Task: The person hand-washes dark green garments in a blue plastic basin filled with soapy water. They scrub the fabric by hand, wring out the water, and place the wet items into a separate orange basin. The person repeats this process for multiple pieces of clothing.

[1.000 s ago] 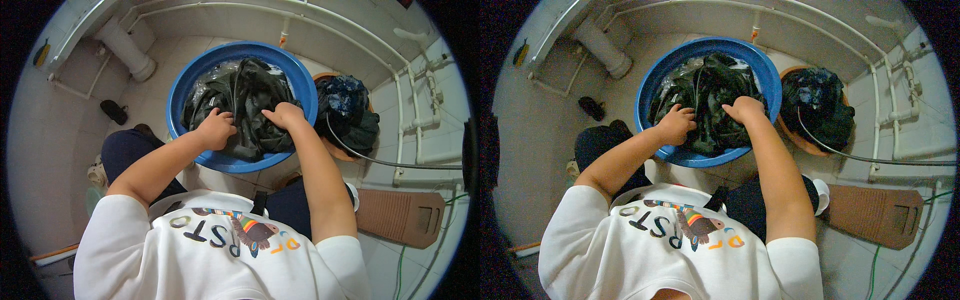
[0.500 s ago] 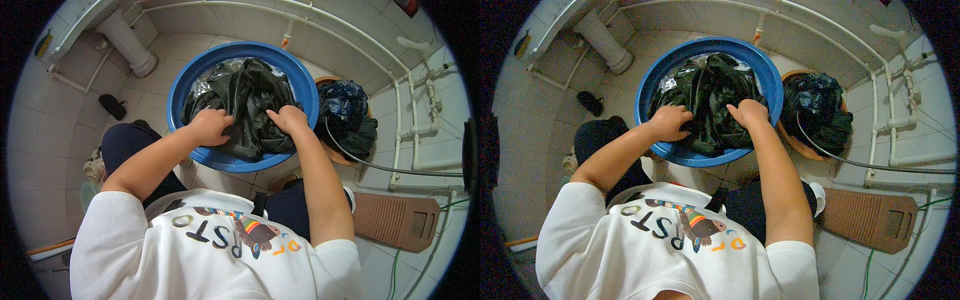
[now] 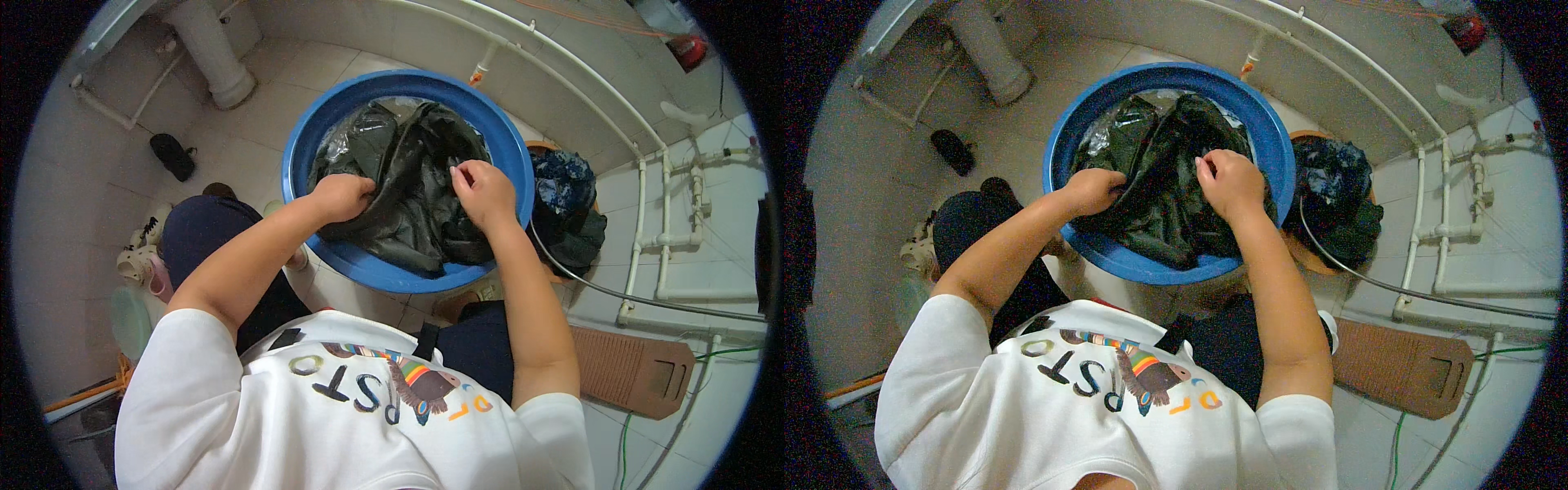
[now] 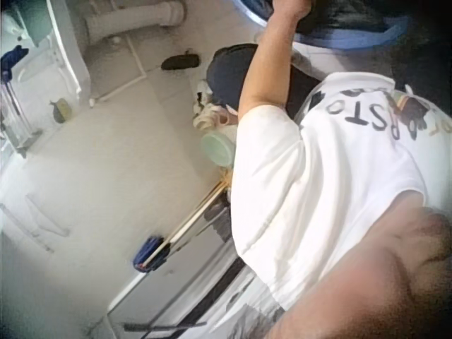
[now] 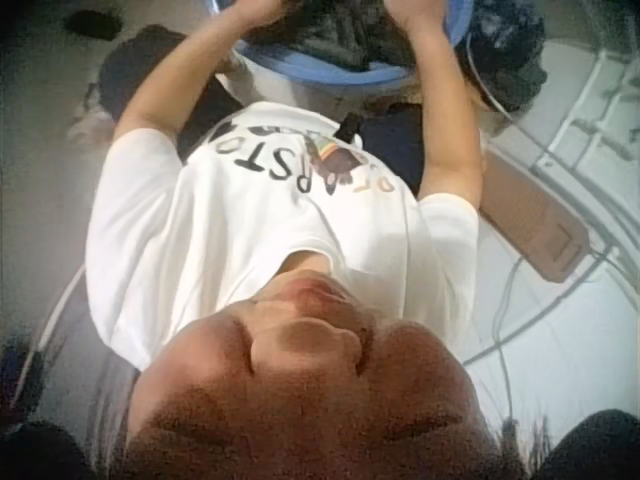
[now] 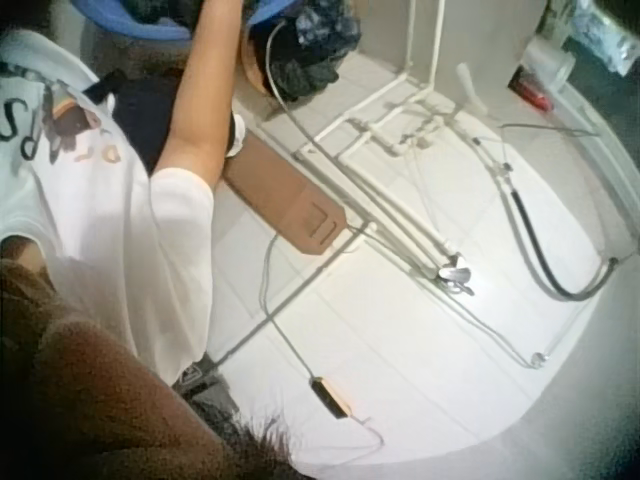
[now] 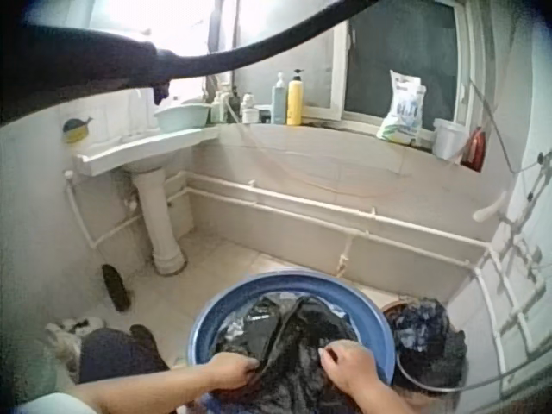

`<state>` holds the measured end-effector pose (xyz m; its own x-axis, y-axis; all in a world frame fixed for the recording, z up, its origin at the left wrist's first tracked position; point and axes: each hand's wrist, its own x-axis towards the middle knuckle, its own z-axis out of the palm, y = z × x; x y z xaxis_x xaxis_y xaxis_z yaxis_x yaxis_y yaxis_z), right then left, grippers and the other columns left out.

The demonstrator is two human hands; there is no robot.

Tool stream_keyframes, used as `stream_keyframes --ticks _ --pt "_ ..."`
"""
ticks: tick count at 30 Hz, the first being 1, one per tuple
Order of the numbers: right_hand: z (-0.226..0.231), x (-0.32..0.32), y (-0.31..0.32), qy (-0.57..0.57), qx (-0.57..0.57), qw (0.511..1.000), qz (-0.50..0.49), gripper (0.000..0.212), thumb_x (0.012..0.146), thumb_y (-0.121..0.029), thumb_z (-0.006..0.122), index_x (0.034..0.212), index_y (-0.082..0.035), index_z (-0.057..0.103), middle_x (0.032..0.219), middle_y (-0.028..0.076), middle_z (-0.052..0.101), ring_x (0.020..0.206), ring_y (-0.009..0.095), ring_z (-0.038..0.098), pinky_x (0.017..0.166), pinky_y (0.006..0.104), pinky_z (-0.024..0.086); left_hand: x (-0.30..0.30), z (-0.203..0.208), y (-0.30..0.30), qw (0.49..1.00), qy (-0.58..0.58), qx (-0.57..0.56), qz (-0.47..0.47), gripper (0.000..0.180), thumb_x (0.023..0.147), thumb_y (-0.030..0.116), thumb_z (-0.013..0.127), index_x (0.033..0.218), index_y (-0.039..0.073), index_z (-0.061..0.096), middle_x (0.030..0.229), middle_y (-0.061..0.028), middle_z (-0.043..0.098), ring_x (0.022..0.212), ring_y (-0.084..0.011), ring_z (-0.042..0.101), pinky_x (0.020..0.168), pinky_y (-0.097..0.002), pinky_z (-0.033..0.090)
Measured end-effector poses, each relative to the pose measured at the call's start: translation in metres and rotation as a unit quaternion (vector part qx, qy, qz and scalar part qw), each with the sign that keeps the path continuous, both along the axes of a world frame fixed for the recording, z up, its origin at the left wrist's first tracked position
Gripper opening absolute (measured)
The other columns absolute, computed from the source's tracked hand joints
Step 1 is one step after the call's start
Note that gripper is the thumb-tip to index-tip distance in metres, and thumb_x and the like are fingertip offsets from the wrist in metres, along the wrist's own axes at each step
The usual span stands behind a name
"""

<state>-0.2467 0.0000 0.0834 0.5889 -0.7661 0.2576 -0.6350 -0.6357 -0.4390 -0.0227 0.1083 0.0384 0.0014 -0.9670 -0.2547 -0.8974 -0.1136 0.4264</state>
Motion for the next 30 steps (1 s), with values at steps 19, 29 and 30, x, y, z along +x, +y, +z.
stream_keyframes --ticks 19,29,30 --pt "-0.035 0.025 -0.092 0.631 0.177 0.755 0.009 0.052 0.083 -0.048 0.038 0.099 -0.004 0.059 0.109 0.018 0.053 0.102 0.032 0.050 0.085 0.0402 0.040 0.037 -0.010 -0.027 0.900 0.264 -0.330 0.107 0.019 0.074 0.021 0.059 0.075 0.002 0.054 0.098 -0.0168 0.050 0.092 -0.0333 0.050 0.077 -0.0383 0.040" --pt "-0.106 0.166 -0.125 0.104 0.147 0.836 0.518 0.046 0.077 -0.025 0.050 0.120 -0.010 0.044 0.121 0.013 0.047 0.111 0.025 0.043 0.095 0.0357 0.031 0.046 0.019 -0.039 0.657 0.721 -0.206 0.079 0.015 0.082 0.012 0.054 0.091 0.001 0.054 0.108 -0.0056 0.050 0.099 -0.0131 0.047 0.087 -0.0276 0.036" --pt "-0.105 0.160 -0.128 0.104 0.263 0.889 0.359 0.040 0.077 -0.024 0.051 0.114 -0.008 0.049 0.112 0.010 0.052 0.103 0.022 0.048 0.090 0.0329 0.034 0.057 0.012 -0.044 0.609 0.761 -0.183 0.124 0.015 0.082 0.013 0.053 0.092 0.001 0.053 0.106 -0.0056 0.050 0.097 -0.0131 0.048 0.086 -0.0272 0.037"
